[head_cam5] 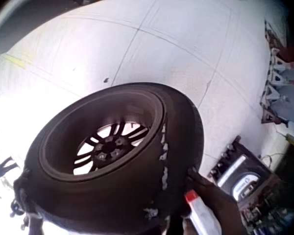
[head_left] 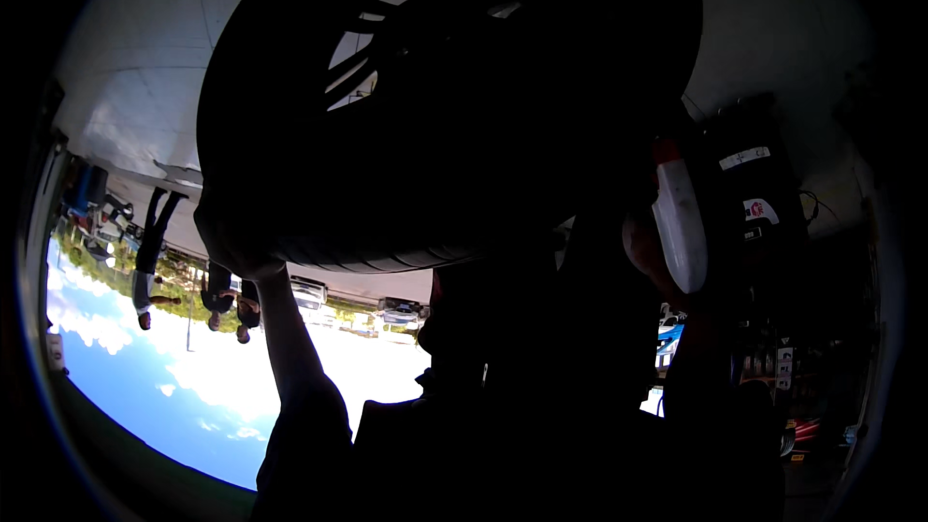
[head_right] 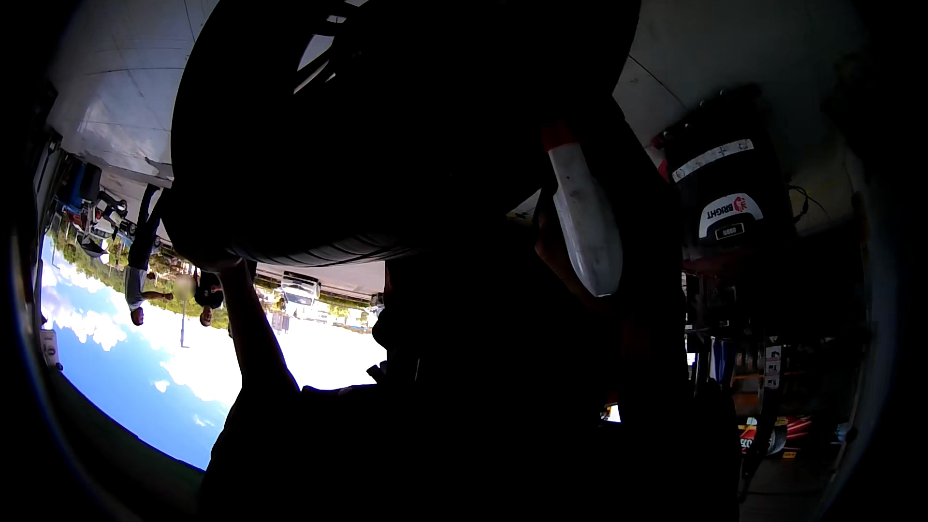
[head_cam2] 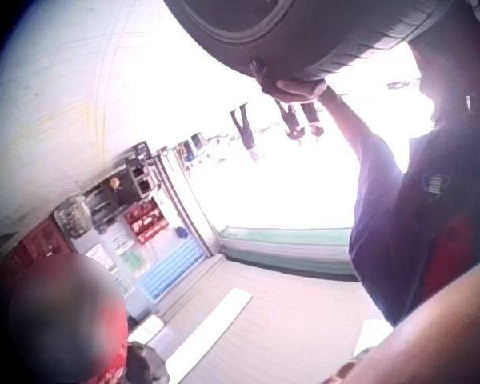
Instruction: The person removes a car tire by loosening and unscrewing the lug nuts with a socket wrench, then detaches the wheel and rolls it across the garage floor. The person then sprays the tire bead with a liquid and uses pliers to pry the tire from the rim.
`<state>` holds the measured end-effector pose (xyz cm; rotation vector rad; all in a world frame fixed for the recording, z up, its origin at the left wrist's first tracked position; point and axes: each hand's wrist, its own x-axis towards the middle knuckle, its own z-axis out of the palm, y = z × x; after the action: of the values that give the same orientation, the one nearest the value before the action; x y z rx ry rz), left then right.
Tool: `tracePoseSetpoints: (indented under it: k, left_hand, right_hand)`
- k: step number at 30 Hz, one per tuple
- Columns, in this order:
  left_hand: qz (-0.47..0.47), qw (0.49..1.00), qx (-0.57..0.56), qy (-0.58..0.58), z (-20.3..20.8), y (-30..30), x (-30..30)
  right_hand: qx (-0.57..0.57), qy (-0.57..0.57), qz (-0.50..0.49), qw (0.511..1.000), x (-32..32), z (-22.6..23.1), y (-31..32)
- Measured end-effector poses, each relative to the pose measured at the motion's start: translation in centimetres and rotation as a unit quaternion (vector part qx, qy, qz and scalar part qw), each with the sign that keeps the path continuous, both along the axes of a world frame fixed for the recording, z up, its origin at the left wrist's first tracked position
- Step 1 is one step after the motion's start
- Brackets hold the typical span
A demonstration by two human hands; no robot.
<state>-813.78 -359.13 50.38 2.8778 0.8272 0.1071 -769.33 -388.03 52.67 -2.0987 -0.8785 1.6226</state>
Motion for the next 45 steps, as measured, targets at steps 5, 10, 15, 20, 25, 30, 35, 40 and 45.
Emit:
tracePoseSetpoints:
  k: [5, 10, 15, 20, 25, 30, 35, 40, 45]
  left_hand:
    - [0.006, 0.995, -0.089, 0.041, 3.2, 1.9, 9.4]
    - [-0.023, 0.982, -0.044, 0.182, 3.8, 0.1, 11.5]
    - [-0.114, 0.976, -0.058, 0.179, 3.3, -6.2, 22.6]
    - [-0.104, 0.957, 0.107, 0.249, 3.1, -9.3, 28.4]
    - [-0.070, 0.954, 0.117, 0.268, 3.9, -12.8, 31.3]
    - [-0.057, 0.964, 0.100, 0.241, 2.9, -13.8, 31.8]
    - [-0.075, 0.902, 0.321, 0.280, 0.2, -16.3, 29.8]
    - [-0.167, 0.912, 0.125, 0.353, -0.4, -25.5, 30.4]
    - [-0.129, 0.859, -0.124, 0.480, 0.9, -32.2, 29.7]
  right_hand:
    - [0.035, 0.008, -0.080, 0.996, -3.2, -1.9, 1.4]
    - [0.010, -0.042, -0.209, 0.977, -6.2, -3.0, -2.3]
    - [-0.106, -0.025, -0.537, 0.836, -9.6, -5.2, -14.6]
    - [-0.108, 0.030, -0.924, 0.367, -16.2, -7.8, -33.7]
    - [-0.179, -0.119, -0.958, 0.190, -25.6, -3.3, -55.1]
    - [-0.157, -0.245, -0.950, 0.115, -29.7, -0.5, -66.9]
    - [-0.061, -0.222, -0.972, 0.057, -29.3, -3.4, -79.0]
    - [0.043, -0.236, -0.971, 0.019, -30.2, -8.8, -87.3]
    - [-0.027, -0.339, -0.922, 0.184, -28.7, -15.0, -94.2]
